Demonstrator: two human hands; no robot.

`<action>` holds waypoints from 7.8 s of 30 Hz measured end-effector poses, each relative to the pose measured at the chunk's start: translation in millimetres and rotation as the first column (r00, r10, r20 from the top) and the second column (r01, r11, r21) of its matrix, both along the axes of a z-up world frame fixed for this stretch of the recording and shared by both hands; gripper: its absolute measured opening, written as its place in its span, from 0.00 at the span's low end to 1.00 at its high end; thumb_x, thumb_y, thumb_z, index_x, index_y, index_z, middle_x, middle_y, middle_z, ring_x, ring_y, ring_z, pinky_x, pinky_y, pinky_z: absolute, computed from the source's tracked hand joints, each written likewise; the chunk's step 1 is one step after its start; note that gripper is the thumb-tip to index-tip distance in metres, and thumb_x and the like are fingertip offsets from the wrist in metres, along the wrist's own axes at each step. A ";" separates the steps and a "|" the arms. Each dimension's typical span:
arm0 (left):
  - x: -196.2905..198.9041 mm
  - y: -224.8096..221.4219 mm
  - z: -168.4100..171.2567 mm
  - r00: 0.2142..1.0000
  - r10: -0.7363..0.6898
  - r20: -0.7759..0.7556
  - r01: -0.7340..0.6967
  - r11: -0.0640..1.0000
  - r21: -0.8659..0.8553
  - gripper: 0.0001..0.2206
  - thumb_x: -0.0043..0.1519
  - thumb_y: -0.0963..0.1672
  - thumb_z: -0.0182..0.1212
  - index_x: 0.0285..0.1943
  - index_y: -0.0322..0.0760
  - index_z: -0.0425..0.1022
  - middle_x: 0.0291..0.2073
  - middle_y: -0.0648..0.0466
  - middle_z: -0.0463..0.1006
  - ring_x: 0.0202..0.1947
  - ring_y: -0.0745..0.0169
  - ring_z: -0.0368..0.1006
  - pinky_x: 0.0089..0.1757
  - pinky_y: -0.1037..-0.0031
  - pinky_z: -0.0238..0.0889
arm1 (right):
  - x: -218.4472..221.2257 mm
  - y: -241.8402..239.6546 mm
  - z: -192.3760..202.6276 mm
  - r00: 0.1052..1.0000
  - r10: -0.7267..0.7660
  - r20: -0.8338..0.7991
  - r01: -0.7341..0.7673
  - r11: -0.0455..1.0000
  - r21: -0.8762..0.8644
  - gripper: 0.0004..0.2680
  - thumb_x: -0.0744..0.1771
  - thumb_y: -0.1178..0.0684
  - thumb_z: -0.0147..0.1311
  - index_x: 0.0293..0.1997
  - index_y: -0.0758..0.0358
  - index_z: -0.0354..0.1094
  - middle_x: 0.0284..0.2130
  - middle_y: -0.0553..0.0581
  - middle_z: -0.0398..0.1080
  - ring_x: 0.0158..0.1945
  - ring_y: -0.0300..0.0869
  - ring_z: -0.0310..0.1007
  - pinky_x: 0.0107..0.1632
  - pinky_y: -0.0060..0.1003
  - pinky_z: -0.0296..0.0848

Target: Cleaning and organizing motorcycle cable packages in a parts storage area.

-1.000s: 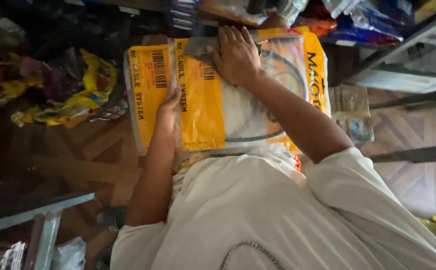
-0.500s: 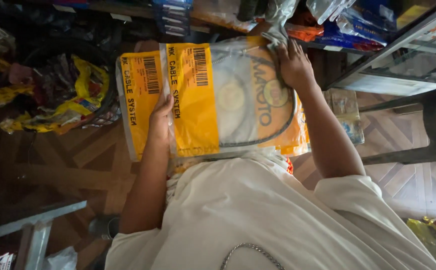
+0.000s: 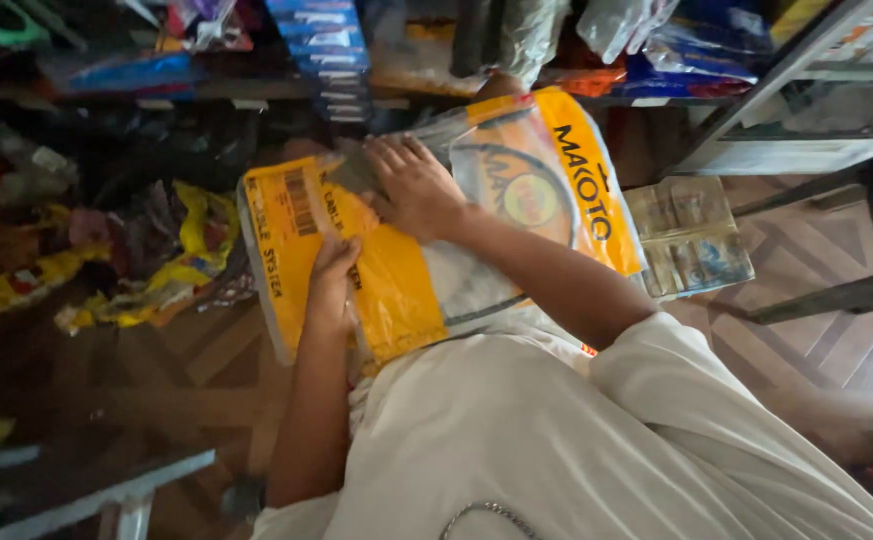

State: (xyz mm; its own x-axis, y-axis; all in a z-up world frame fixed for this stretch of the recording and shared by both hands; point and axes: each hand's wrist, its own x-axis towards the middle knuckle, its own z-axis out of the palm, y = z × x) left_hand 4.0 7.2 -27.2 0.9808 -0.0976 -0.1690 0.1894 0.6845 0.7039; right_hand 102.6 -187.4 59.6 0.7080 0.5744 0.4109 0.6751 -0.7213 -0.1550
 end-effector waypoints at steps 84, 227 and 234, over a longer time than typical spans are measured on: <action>-3.5 -4.5 12.0 1.000 0.019 0.017 -0.017 0.996 -0.087 0.22 0.66 0.40 0.60 0.70 0.32 0.65 0.53 0.47 0.76 0.53 0.50 0.74 0.53 0.58 0.70 | -17.4 -53.3 32.1 0.996 0.033 0.087 -0.017 0.985 -0.173 0.25 0.68 0.41 0.51 0.72 0.63 0.55 0.72 0.64 0.55 0.74 0.56 0.54 0.71 0.63 0.49; -18.5 3.8 18.4 0.997 0.079 -0.023 -0.077 0.994 0.076 0.22 0.60 0.37 0.61 0.65 0.33 0.69 0.54 0.51 0.77 0.54 0.56 0.75 0.54 0.64 0.68 | -40.0 -102.2 60.0 0.990 -0.116 0.076 0.100 0.977 0.190 0.07 0.66 0.55 0.62 0.46 0.61 0.72 0.51 0.64 0.69 0.57 0.59 0.67 0.60 0.52 0.63; -19.3 5.9 14.0 0.999 0.039 0.004 -0.039 0.998 0.043 0.21 0.61 0.37 0.61 0.65 0.32 0.70 0.53 0.50 0.78 0.54 0.55 0.75 0.54 0.64 0.69 | -25.1 -166.7 64.9 0.976 -0.213 -0.040 0.209 0.876 0.434 0.04 0.69 0.63 0.55 0.47 0.63 0.71 0.44 0.58 0.73 0.47 0.47 0.73 0.51 0.41 0.70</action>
